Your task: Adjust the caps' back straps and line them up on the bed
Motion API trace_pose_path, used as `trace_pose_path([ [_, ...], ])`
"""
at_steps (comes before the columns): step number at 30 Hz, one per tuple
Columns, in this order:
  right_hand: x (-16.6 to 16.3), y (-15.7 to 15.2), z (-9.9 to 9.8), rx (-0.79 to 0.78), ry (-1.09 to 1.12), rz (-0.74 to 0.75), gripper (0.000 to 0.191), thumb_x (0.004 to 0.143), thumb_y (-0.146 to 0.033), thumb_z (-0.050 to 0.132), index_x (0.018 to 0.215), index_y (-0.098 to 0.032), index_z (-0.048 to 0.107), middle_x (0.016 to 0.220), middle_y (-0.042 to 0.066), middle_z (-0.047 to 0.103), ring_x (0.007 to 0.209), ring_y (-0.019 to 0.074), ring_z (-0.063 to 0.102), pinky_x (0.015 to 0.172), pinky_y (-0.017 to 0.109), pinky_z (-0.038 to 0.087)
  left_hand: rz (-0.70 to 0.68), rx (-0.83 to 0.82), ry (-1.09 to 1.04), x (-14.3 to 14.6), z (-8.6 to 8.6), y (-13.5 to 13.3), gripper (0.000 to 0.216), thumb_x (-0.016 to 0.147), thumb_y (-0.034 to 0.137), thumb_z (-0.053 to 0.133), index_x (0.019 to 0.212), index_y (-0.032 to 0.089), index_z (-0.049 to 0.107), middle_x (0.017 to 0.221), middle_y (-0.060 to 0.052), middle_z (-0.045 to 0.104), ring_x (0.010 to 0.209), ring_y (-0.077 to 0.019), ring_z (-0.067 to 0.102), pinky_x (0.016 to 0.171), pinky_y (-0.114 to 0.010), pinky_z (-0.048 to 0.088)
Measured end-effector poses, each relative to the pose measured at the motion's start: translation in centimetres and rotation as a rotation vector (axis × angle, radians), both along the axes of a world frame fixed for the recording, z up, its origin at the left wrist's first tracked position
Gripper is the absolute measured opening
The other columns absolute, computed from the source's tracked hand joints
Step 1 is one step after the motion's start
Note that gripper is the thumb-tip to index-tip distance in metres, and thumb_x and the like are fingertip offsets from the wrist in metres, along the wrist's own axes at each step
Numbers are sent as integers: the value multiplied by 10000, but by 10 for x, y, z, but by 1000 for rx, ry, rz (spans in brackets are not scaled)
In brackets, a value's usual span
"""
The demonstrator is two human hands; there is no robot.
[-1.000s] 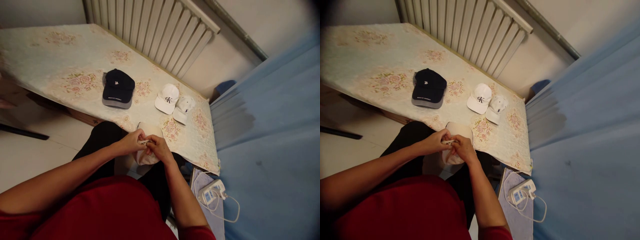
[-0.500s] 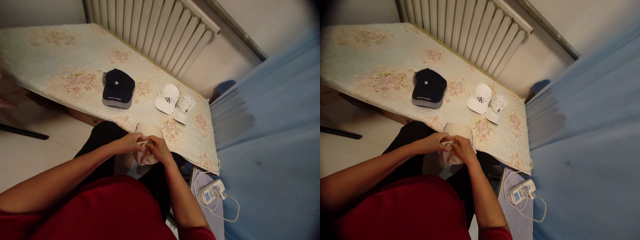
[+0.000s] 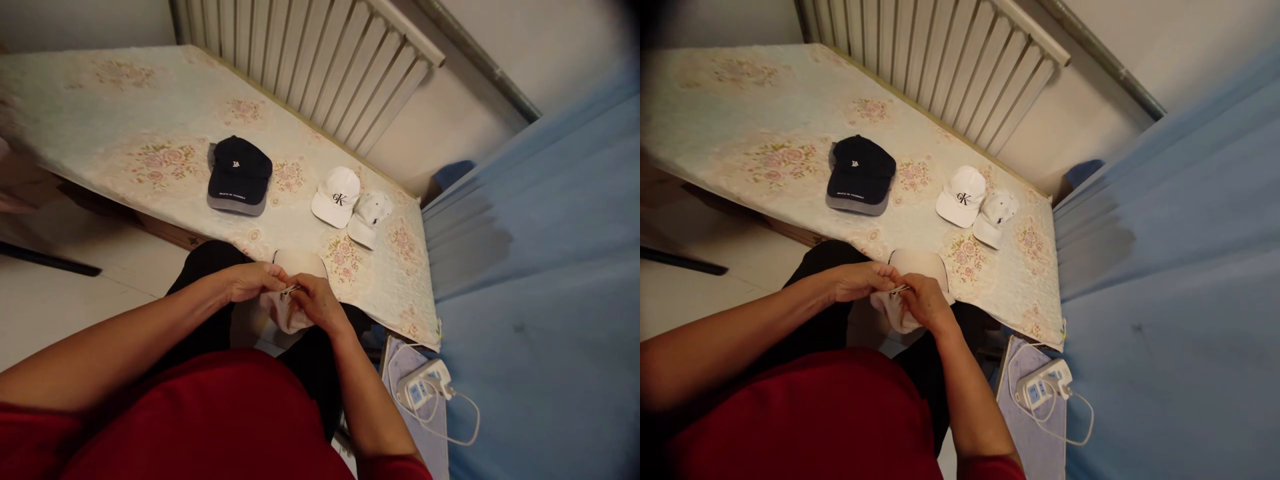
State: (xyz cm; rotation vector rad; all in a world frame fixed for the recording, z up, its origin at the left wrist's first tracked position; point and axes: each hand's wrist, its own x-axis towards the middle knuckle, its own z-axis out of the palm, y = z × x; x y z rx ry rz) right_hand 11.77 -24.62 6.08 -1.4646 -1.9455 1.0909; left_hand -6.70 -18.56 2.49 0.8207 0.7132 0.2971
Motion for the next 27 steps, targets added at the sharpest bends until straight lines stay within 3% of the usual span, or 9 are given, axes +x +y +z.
trace_pose_path([
  [7, 2, -1, -2, -90, 48, -30, 162, 796, -156, 551, 913, -218, 646, 637, -46, 590, 599, 121, 554, 634, 230, 435, 4, 52, -59, -2, -6, -1, 268, 593, 246, 810, 811, 144, 692, 778, -34, 690, 676, -138, 602, 637, -247, 446],
  [15, 0, 1, 1, -73, -4, -41, 138, 775, -240, 650, 908, -202, 657, 688, -41, 576, 606, 104, 490, 584, 218, 387, 48, 36, -56, -3, -11, -1, 279, 578, 246, 822, 789, 161, 661, 782, -23, 678, 703, -143, 605, 671, -263, 458],
  [23, -5, 1, -4, -18, -77, -83, 60, 792, -238, 628, 843, -206, 627, 728, -24, 607, 660, 124, 539, 620, 231, 401, 80, 205, 28, 0, -12, -2, 280, 586, 256, 790, 787, 152, 626, 668, 24, 608, 583, -103, 515, 554, -226, 360],
  [27, -10, 0, -7, 91, -179, -99, 43, 823, -256, 612, 822, -213, 606, 762, -17, 614, 701, 137, 547, 658, 245, 396, 95, 267, 72, 3, -14, -2, 261, 595, 268, 771, 775, 158, 617, 673, 26, 601, 592, -112, 518, 544, -230, 346],
])
